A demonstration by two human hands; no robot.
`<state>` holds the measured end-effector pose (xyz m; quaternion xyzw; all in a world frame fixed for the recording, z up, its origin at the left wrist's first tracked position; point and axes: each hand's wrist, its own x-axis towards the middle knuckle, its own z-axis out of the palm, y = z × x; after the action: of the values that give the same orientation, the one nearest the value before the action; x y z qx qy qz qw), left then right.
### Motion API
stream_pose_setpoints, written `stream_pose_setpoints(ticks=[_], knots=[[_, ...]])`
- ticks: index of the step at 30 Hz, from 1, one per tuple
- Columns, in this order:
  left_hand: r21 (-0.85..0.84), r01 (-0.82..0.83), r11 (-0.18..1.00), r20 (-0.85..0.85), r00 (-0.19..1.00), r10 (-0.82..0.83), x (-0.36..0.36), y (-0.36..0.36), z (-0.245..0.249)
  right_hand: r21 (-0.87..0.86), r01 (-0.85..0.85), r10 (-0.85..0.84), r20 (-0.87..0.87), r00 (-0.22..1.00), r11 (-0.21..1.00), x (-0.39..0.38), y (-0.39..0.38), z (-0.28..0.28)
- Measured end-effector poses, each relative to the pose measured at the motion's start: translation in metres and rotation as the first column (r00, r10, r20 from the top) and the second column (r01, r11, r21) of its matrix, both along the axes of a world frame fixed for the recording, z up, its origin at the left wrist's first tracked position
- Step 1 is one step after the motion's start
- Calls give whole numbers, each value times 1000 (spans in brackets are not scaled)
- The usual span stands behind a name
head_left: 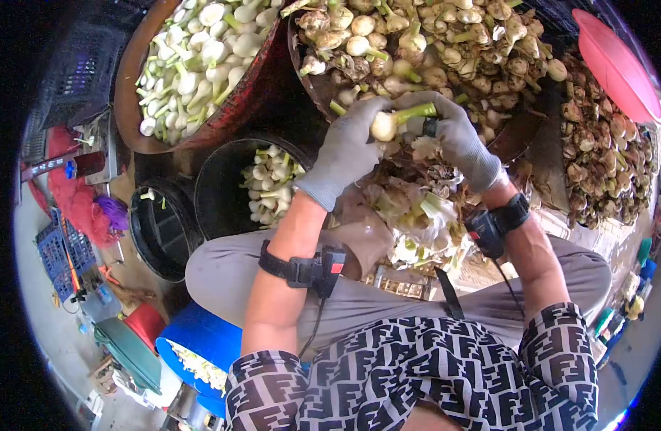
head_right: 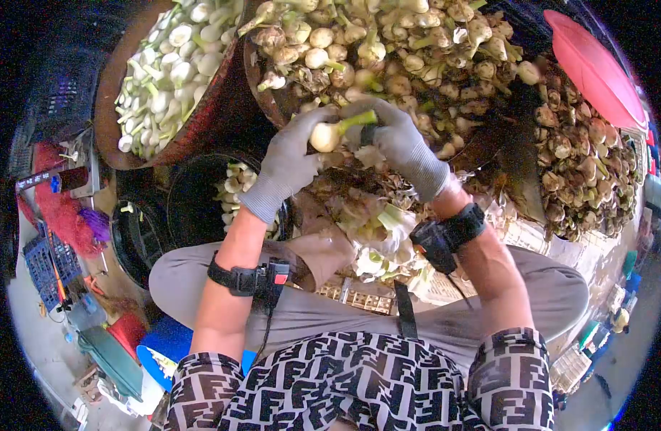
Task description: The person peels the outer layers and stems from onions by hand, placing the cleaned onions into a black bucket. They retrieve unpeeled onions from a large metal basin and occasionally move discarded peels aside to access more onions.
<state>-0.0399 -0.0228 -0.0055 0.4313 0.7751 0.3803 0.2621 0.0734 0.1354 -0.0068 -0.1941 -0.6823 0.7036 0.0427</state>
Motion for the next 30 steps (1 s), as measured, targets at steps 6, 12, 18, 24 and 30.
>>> stream_pose_setpoints(ticks=[6,12,18,24,30], knots=[[102,-20,995,-155,987,36,11,3,-2,-386,353,-272,248,930,852,-4,-37,5],[118,-42,992,-160,985,61,9,2,-6,-290,264,-175,298,938,920,-1,-26,2],[78,-115,990,495,866,62,8,2,-6,-263,236,-179,224,958,935,0,-25,9],[51,-121,991,614,786,65,4,0,2,-175,236,-212,145,967,956,0,-26,4],[84,-54,995,-123,990,64,12,2,-14,-172,228,-155,356,921,958,-2,-25,0]])
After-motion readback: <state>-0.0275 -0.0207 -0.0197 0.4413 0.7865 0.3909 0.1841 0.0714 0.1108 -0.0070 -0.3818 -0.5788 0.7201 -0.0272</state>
